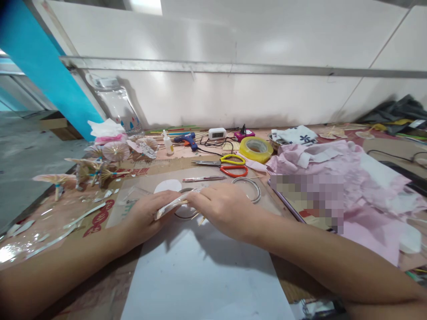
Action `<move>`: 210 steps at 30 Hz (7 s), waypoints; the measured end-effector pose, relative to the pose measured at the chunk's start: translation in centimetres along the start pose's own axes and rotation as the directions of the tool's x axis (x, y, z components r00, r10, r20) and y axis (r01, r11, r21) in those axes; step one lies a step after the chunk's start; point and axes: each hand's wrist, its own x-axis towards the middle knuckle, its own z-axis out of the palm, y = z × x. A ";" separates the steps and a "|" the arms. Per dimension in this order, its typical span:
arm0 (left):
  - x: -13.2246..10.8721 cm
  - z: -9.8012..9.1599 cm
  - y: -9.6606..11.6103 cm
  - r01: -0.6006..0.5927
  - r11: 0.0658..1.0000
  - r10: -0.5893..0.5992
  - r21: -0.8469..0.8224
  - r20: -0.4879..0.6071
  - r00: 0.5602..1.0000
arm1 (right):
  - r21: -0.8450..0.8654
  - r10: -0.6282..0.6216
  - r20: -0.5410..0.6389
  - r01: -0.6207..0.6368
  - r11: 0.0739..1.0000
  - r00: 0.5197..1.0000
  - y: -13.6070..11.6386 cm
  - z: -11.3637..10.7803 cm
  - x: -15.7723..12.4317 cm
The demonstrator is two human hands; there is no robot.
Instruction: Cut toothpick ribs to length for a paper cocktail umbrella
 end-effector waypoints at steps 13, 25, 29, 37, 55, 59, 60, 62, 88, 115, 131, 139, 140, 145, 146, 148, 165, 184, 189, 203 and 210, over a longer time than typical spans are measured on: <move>0.8 -0.4 0.4 0.094 0.983 -0.108 -0.160 -0.080 0.991 | 0.068 0.113 -0.032 -0.110 0.992 0.993 0.6 -1.3 0.4; 1.0 -0.8 0.2 0.370 0.907 -0.389 -0.201 -0.064 0.919 | 0.418 0.616 -0.014 -0.555 0.720 0.788 2.1 -2.6 1.3; 1.7 -1.2 0.2 0.535 0.753 -0.606 -0.384 -0.085 0.791 | 0.422 0.597 0.139 -0.593 0.686 0.790 2.2 -2.9 1.4; 2.6 -1.6 0.3 0.537 0.615 -0.714 -0.578 -0.118 0.690 | 0.347 0.443 0.452 -0.610 0.712 0.774 1.6 -1.6 1.9; 2.2 -1.2 -0.6 0.503 0.626 -0.703 -0.596 -0.153 0.694 | -0.001 0.308 0.606 -0.386 0.923 0.733 1.5 1.4 3.5; 2.1 -1.4 -0.4 0.511 0.644 -0.694 -0.569 -0.156 0.703 | 0.187 0.117 0.630 -0.296 0.937 0.767 0.9 2.9 3.8; 2.1 -1.4 -0.5 0.509 0.650 -0.690 -0.564 -0.159 0.706 | 0.214 0.098 0.617 -0.287 0.934 0.781 0.8 3.1 3.9; 2.1 -1.4 -0.6 0.506 0.665 -0.680 -0.550 -0.164 0.715 | 0.254 0.104 0.574 -0.297 0.920 0.812 0.9 3.1 3.9; 0.9 0.0 -1.6 0.469 0.761 -0.563 -0.449 -0.098 0.821 | -0.520 0.791 0.150 -0.633 0.573 0.593 14.1 -3.4 5.9; 1.1 -0.4 -0.6 0.347 0.903 -0.376 -0.255 -0.073 0.924 | -0.037 0.707 0.224 -0.719 0.694 0.671 10.9 2.4 5.4; 1.1 -1.2 -0.5 0.096 0.994 -0.094 0.056 -0.047 0.995 | 0.376 0.298 0.112 -0.318 0.870 0.948 1.0 5.8 0.8; 1.3 -3.2 0.3 0.066 0.949 -0.145 0.307 0.241 0.960 | 0.423 0.408 0.112 -0.415 0.806 0.906 2.0 6.3 0.3; 1.2 -3.1 0.4 0.049 0.944 -0.134 0.325 0.245 0.960 | 0.429 0.435 0.126 -0.444 0.786 0.892 2.1 6.4 0.2; 0.7 -1.9 0.5 -0.003 0.891 -0.104 0.453 0.211 0.972 | 0.458 0.492 0.218 -0.534 0.711 0.843 2.2 6.5 0.2; 0.7 -1.8 0.5 -0.007 0.880 -0.105 0.475 0.208 0.973 | 0.458 0.495 0.237 -0.546 0.702 0.836 2.2 6.6 0.2; 1.1 -1.8 0.5 -0.005 0.857 -0.129 0.516 0.225 0.966 | 0.459 0.502 0.260 -0.563 0.687 0.825 2.2 6.6 0.3; 4.7 -1.7 2.5 -0.037 0.764 -0.278 0.644 0.380 0.882 | 0.493 0.524 0.281 -0.589 0.640 0.804 2.2 6.7 0.5; 5.8 -3.3 0.7 0.618 0.758 -0.515 -0.209 0.391 0.763 | 0.773 0.593 0.277 -0.542 0.331 0.756 2.1 5.2 1.4; 5.7 -2.4 0.5 0.629 0.716 -0.516 -0.302 0.378 0.769 | 0.800 0.635 0.316 -0.557 0.221 0.705 2.4 5.4 1.5; 5.6 -2.3 0.3 0.593 0.756 -0.514 -0.276 0.311 0.799 | 0.806 0.659 0.424 -0.590 0.038 0.621 2.5 5.7 1.6; 5.5 -2.4 0.3 0.602 0.776 -0.544 -0.189 0.283 0.790 | 0.822 0.641 0.428 -0.569 0.016 0.637 2.5 5.9 1.5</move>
